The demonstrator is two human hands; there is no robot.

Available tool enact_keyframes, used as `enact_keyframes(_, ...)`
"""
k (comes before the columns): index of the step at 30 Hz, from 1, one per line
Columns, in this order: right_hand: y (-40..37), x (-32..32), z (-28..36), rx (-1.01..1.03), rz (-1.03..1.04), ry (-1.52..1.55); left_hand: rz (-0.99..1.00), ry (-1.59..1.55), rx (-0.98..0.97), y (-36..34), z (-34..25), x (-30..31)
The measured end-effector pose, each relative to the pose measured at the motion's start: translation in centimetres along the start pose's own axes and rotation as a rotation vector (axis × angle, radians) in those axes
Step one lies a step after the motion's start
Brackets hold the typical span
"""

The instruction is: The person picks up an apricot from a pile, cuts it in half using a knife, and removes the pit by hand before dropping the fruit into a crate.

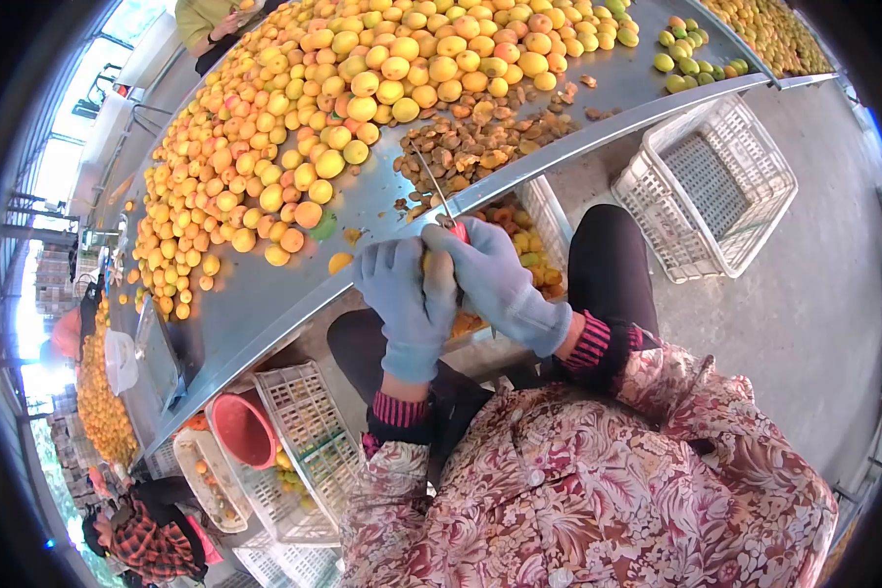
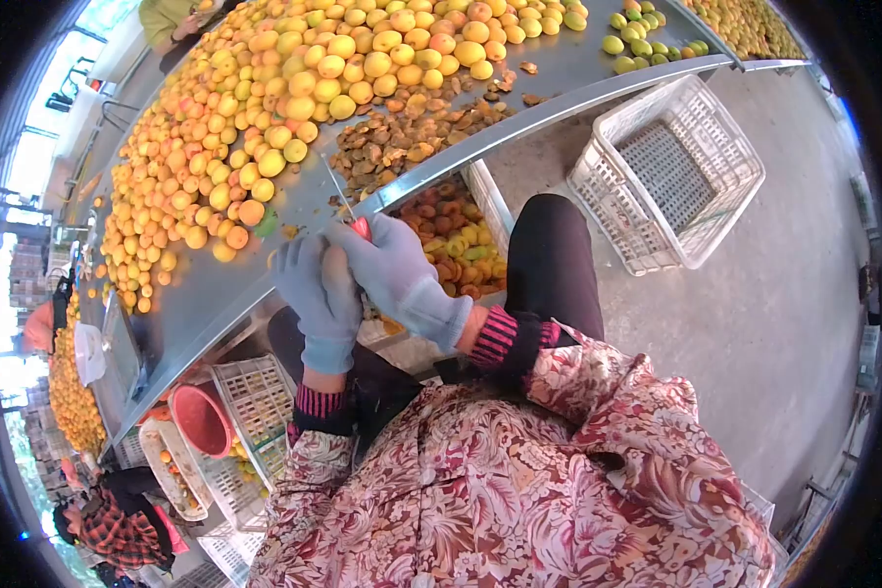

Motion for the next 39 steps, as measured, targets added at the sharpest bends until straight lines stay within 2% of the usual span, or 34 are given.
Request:
enact_keyframes(1,0.5,0.0,0.8,0.124,-0.056,-0.042,-0.093,-0.002,-0.006,0.3,0.1,0.3)
enact_keyframes(2,0.6,0.3,1.2,0.2,-0.121,-0.102,-0.091,-0.002,-0.006,0.5,0.1,-0.2)
enact_keyframes(3,0.7,-0.3,1.6,0.195,-0.121,-0.104,-0.156,-0.11,0.111,0.5,0.9,-0.3)
enact_keyframes(4,0.5,-0.9,2.6,0.279,-0.116,-0.074,-0.222,-0.215,0.233,0.2,1.7,-0.5)
enact_keyframes(5,0.4,-1.2,3.3,0.363,-0.111,-0.041,-0.22,-0.213,0.243,0.2,1.4,-0.7)
enact_keyframes(6,1.0,-1.1,3.7,0.41,-0.12,-0.187,-0.232,-0.214,0.268,0.4,1.3,-0.8)
enact_keyframes(7,1.7,-0.9,3.6,0.404,-0.114,-0.192,-0.248,-0.213,0.293,0.6,1.5,-0.9)
enact_keyframes(8,1.8,-0.9,3.9,0.489,-0.159,-0.38,-0.316,0.121,0.164,-0.3,1.3,-1.1)
enact_keyframes(9,1.5,-1.1,4.3,0.567,-0.204,-0.569,-0.308,0.125,0.179,-0.2,1.5,-1.3)
enact_keyframes(11,1.5,-0.9,4.8,0.591,-0.205,-0.676,-0.414,-1.172,0.859,-2.3,5.5,-5.8)
enact_keyframes(13,1.8,-2.0,5.3,0.666,-0.107,-0.914,-0.362,-1.196,0.952,-3.1,6.0,-6.4)
enact_keyframes(15,2.6,-2.1,5.7,0.699,-0.055,-0.894,-0.362,-1.503,0.961,-2.5,5.0,-6.9)
enact_keyframes(16,2.8,-2.8,6.1,0.801,-0.004,-1.004,-0.244,-1.285,0.85,-1.3,4.3,-6.0)
enact_keyframes(17,2.5,-3.6,6.2,0.907,0.049,-1.105,-0.248,-1.276,0.855,-0.8,3.8,-5.4)
enact_keyframes(19,3.3,-3.8,6.3,0.862,0.084,-1.117,-0.486,-1.604,1.515,-2.6,3.6,-7.5)
enact_keyframes(20,4.4,-2.4,6.0,0.692,0.074,-0.732,-0.373,-1.571,1.514,-3.2,4.8,-8.4)
enact_keyframes(21,5.0,-1.3,5.6,0.51,0.068,-0.35,-0.373,-1.575,1.504,-3.2,4.9,-8.7)
enact_keyframes(22,5.0,-0.7,4.4,0.335,0.057,-0.17,-0.433,-1.584,1.453,-2.9,5.2,-8.7)
enact_keyframes(23,4.5,-0.9,4.6,0.347,0.064,-0.165,-0.489,-1.589,1.401,-2.7,5.7,-8.4)
enact_keyframes(24,4.4,-0.8,3.6,0.212,0.078,-0.111,-0.395,-1.449,1.341,-2.3,5.1,-6.9)
enact_keyframes(25,4.2,-0.7,2.5,0.078,0.089,-0.057,-0.386,-1.447,1.334,-2.5,5.1,-7.1)
enact_keyframes(27,2.9,-0.7,2.8,0.122,0.044,-0.125,-0.352,-0.654,0.826,-1.1,5.7,-3.4)
enact_keyframes(29,2.0,-0.7,3.5,0.188,-0.026,-0.281,-0.348,-0.625,0.764,-1.4,4.9,-3.5)
enact_keyframes(30,2.3,-0.5,3.0,0.14,-0.015,-0.275,-0.351,-0.589,0.707,-1.1,4.6,-3.3)
enact_keyframes(31,2.5,-0.4,2.6,0.146,-0.014,-0.276,-0.354,-0.591,0.703,-1.1,4.7,-3.3)
enact_keyframes(33,2.6,-0.3,2.5,0.221,0.023,-0.076,-0.502,-0.857,0.855,-1.9,5.5,-4.1)
enact_keyframes(34,2.6,0.0,2.7,0.227,0.025,-0.077,-0.504,-0.859,0.85,-1.7,5.8,-3.9)
enact_keyframes(36,2.5,-0.7,1.7,-0.025,0.318,0.208,-0.569,-1.416,1.367,-4.1,6.5,-6.7)
enact_keyframes(37,2.4,-0.3,2.1,-0.021,0.323,0.208,-0.571,-1.415,1.361,-4.1,6.6,-6.1)
enact_keyframes(39,1.3,-1.8,1.4,-0.279,0.58,0.45,-0.434,-1.55,1.28,-3.3,5.4,-5.4)
Point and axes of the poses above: each hand's wrist, its own y-axis towards the middle knuckle, its own x-axis out of the back of the hand, z = x × y, the point moved 8 cm from there along y, towards the middle knuckle, and after that the axes turned 6 degrees about -x, right-handed, at the moved point
